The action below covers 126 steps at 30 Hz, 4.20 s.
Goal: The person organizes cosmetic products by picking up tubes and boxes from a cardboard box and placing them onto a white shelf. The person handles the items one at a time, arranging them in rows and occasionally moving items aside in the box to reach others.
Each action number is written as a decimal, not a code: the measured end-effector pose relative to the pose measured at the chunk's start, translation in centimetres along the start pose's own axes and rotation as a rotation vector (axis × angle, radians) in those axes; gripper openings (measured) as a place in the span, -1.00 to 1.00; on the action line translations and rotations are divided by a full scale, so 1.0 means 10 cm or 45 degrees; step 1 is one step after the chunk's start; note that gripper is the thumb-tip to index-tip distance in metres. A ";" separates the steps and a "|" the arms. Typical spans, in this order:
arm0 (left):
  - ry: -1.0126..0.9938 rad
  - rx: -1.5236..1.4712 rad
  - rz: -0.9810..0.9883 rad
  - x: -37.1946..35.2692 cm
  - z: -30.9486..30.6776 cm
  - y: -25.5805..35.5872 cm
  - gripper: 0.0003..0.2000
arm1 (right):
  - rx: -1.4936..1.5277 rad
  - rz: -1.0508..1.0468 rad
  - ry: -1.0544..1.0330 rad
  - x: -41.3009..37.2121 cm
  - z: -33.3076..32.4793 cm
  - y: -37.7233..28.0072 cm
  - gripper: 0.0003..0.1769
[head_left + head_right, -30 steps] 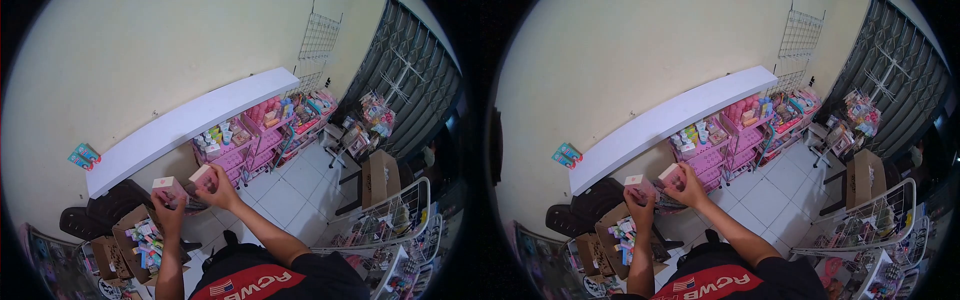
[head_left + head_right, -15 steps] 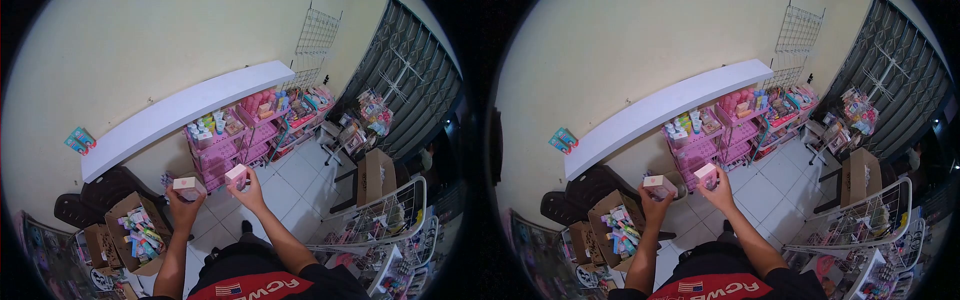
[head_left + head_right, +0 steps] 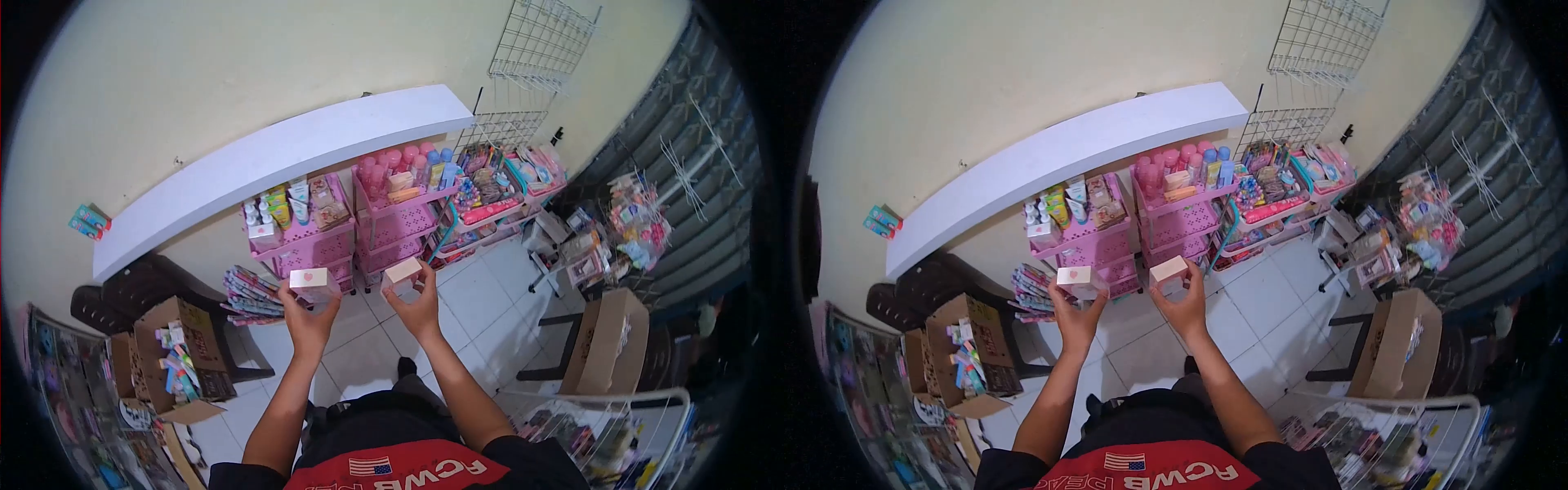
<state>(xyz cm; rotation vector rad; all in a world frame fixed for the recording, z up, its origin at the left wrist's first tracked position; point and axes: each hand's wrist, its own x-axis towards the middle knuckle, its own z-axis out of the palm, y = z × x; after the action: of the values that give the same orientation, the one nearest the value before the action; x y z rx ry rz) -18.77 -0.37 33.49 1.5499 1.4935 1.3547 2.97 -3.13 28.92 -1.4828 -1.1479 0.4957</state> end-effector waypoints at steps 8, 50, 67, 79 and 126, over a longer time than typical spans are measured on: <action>0.092 -0.009 -0.158 -0.16 1.21 0.24 -0.11 | 0.015 -0.030 -0.109 0.64 -0.72 0.51 -0.05; 0.231 0.067 -0.217 0.04 3.21 -1.10 -0.17 | -0.003 0.167 -0.196 1.63 -0.20 2.15 -0.12; 0.606 0.025 -0.219 1.09 4.03 -1.97 -0.50 | 0.098 0.117 -0.198 2.13 0.17 2.84 -0.07; 0.700 0.668 -0.204 1.20 4.13 -2.45 -0.57 | 0.270 0.120 -0.269 2.16 0.28 2.95 0.01; 0.306 -0.022 -0.785 -1.25 1.97 -1.74 -0.72 | 0.227 0.185 -0.363 1.57 1.42 3.08 0.02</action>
<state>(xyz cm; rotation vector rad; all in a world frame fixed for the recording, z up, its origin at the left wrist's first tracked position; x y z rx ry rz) -4.90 -4.44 8.25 0.8160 1.8908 1.1936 9.78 21.02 1.20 -1.3742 -1.1849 0.9095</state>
